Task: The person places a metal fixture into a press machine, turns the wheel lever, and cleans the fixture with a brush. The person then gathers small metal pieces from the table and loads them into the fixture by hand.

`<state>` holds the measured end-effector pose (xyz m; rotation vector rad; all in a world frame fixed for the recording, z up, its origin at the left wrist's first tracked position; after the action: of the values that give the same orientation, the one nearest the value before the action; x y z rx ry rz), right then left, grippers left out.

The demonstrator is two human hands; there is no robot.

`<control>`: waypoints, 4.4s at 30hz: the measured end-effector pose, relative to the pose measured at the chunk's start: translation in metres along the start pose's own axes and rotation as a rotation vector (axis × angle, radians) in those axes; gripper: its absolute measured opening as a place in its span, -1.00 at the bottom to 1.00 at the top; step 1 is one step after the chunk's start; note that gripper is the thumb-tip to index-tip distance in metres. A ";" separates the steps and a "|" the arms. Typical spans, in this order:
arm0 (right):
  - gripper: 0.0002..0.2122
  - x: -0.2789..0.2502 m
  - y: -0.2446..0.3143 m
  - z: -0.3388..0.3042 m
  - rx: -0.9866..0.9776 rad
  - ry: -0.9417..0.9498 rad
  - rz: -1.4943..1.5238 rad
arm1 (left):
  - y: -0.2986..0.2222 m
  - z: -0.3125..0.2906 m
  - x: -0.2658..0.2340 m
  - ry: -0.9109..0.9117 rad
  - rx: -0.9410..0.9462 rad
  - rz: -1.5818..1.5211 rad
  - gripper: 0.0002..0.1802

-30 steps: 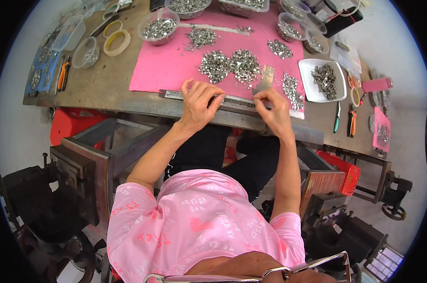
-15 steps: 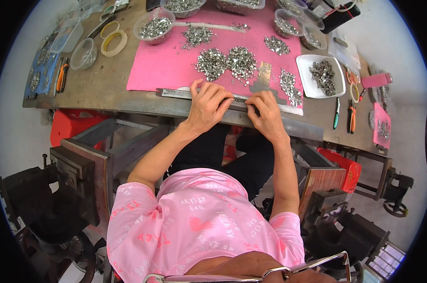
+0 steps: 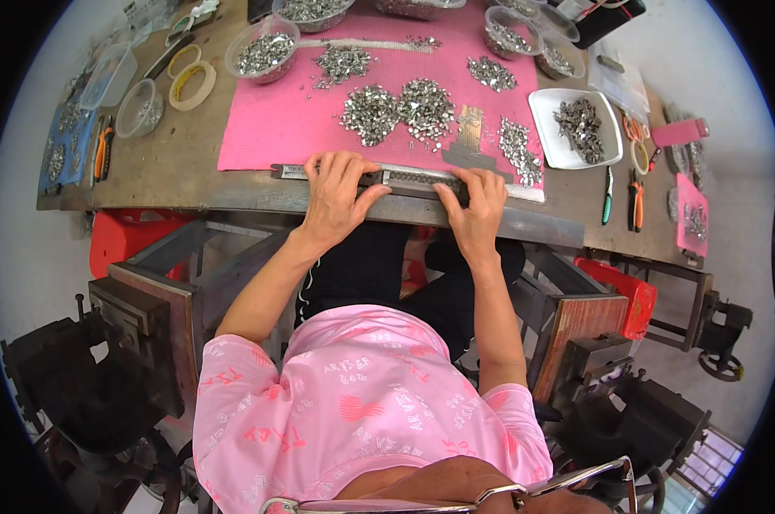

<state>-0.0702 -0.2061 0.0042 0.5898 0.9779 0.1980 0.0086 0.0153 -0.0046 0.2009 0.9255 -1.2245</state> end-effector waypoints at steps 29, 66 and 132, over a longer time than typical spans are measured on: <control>-0.72 -0.038 -0.018 0.012 -0.113 0.266 0.059 | 0.010 0.022 -0.007 0.197 0.023 -0.051 -0.75; -0.91 0.004 -0.010 0.049 -0.053 0.200 0.100 | 0.036 0.065 0.016 0.108 0.157 0.040 -0.91; -0.92 0.019 0.010 0.046 -0.075 0.140 0.048 | -0.004 0.032 0.024 -0.020 0.074 0.056 -0.75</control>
<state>-0.0206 -0.2067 0.0151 0.5363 1.0877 0.3202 0.0222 -0.0220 0.0001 0.2709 0.8526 -1.2080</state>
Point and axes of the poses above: each hand's wrist, its own z-axis towards the middle knuckle, its own x-axis out of the palm, y = z × x, the point moved 1 cm from there along z, towards the middle knuckle, and after that the axes turned 14 degrees about x, right-handed, at the moved point
